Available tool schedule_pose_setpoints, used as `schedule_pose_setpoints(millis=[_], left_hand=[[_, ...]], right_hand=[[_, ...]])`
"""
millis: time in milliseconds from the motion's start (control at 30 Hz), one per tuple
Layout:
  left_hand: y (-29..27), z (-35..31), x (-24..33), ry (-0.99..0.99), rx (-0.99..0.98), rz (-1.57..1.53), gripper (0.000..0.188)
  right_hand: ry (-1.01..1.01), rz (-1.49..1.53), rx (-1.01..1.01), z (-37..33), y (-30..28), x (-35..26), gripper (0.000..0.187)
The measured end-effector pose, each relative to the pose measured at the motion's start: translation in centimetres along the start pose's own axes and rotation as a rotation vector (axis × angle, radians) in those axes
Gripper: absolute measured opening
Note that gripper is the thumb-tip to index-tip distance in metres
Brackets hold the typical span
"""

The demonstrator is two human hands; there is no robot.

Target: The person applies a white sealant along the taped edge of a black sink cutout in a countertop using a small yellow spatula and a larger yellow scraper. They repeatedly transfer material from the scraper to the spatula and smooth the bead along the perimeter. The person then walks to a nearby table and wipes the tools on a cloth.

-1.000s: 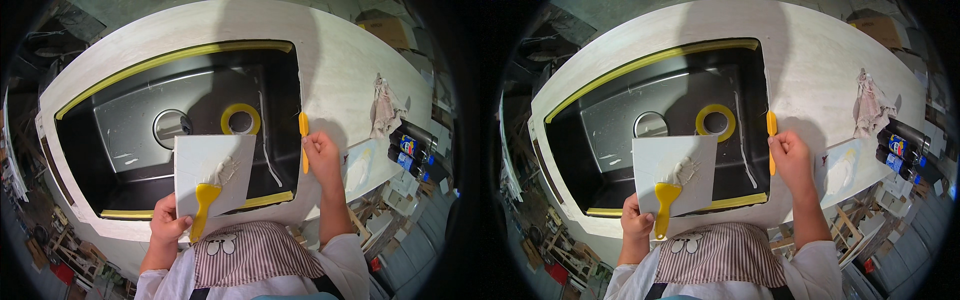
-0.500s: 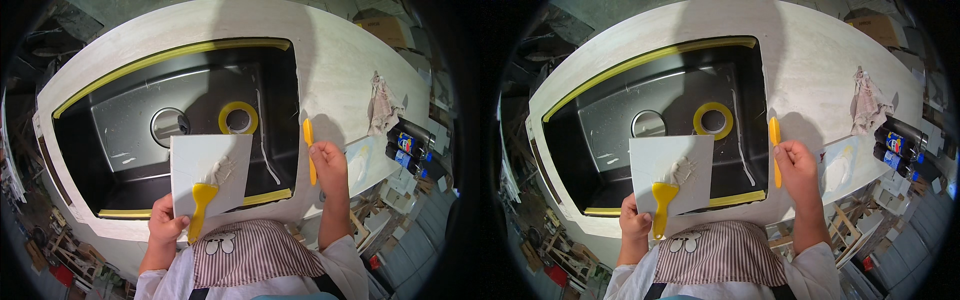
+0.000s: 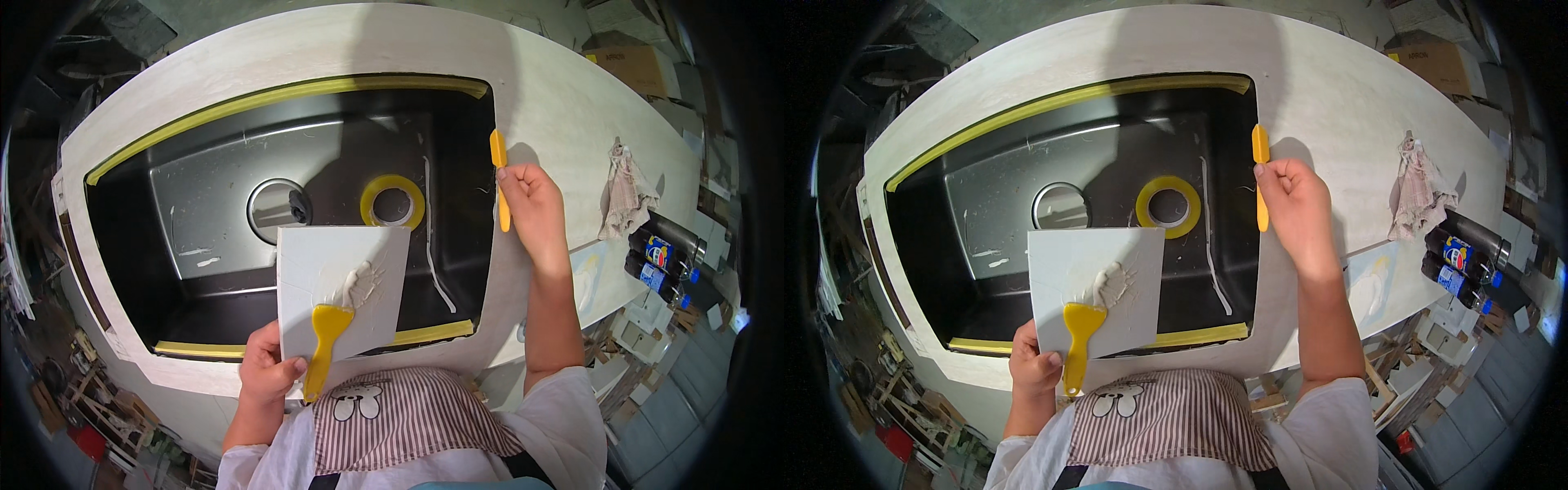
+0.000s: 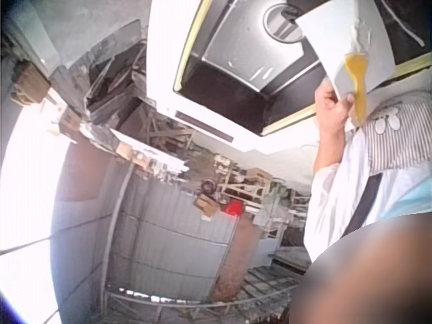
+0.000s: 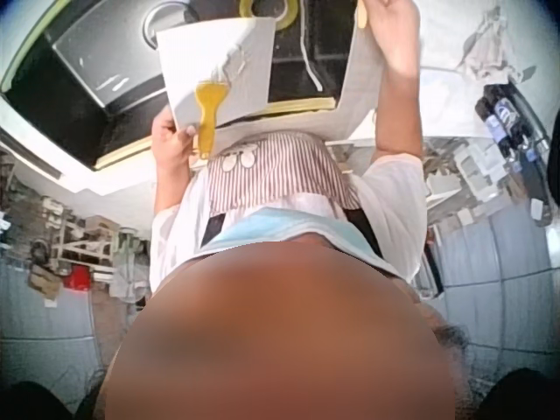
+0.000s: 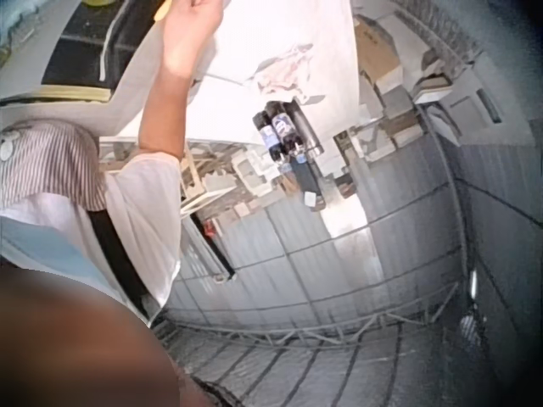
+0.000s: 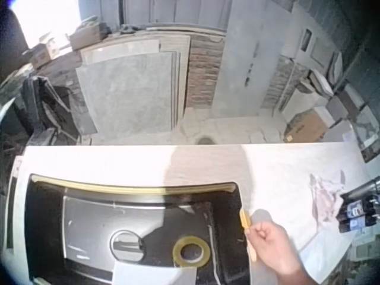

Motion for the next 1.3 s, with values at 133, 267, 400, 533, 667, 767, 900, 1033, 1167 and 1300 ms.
schedule_pose_setpoints(millis=[133, 267, 400, 533, 667, 767, 900, 1033, 1167, 1300], left_hand=[[0.1, 0.2, 0.1, 0.045, -0.051, -0.011, 0.042], [0.1, 0.2, 0.1, 0.029, -0.045, -0.008, 0.042], [0.2, 0.1, 0.2, 0.013, -0.048, -0.007, 0.042], [0.2, -0.1, 0.2, 0.018, -0.066, -0.009, 0.043], [0.0, -0.4, 0.0, 0.021, -0.059, -0.033, 0.042], [0.0, -0.5, 0.0, 0.026, -0.054, -0.044, 0.043], [-0.4, -1.0, -0.1, 0.018, 0.004, -0.108, 0.049], [-0.7, -1.4, 0.6, 0.046, 0.105, -0.154, 0.066], [-1.7, -1.7, 1.3, 0.174, 0.152, -0.163, 0.070], [-2.4, -1.9, 1.7, 0.290, 0.343, -0.260, 0.068]], right_hand=[[0.013, -0.002, 0.010, 0.4, 0.1, -0.2, 0.019], [0.041, -0.031, 0.016, 0.0, -0.3, 0.6, 0.019], [0.076, -0.012, 0.015, -1.6, -0.4, 1.9, 0.018], [0.143, 0.025, -0.013, -3.3, -0.6, 3.6, 0.016], [0.176, 0.061, -0.003, -5.2, -0.4, 4.9, 0.014], [0.194, 0.031, -0.003, -6.3, -0.7, 5.7, 0.012], [0.218, -0.013, 0.014, -7.8, -1.0, 5.5, 0.012], [0.239, 0.084, -0.027, -10.3, -3.4, 3.7, 0.011], [0.085, 0.327, -0.037, -12.6, -6.9, 3.1, 0.012], [-0.120, 0.465, 0.149, -13.2, -7.5, 2.4, 0.016]])
Point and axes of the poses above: each hand's wrist, its own z-axis towards the middle knuckle, its own y-axis out of the palm, x = y × z, the point moved 1 cm from there along z, towards the middle knuckle, and after that the axes turned 15 degrees about y, right-handed, at the moved point
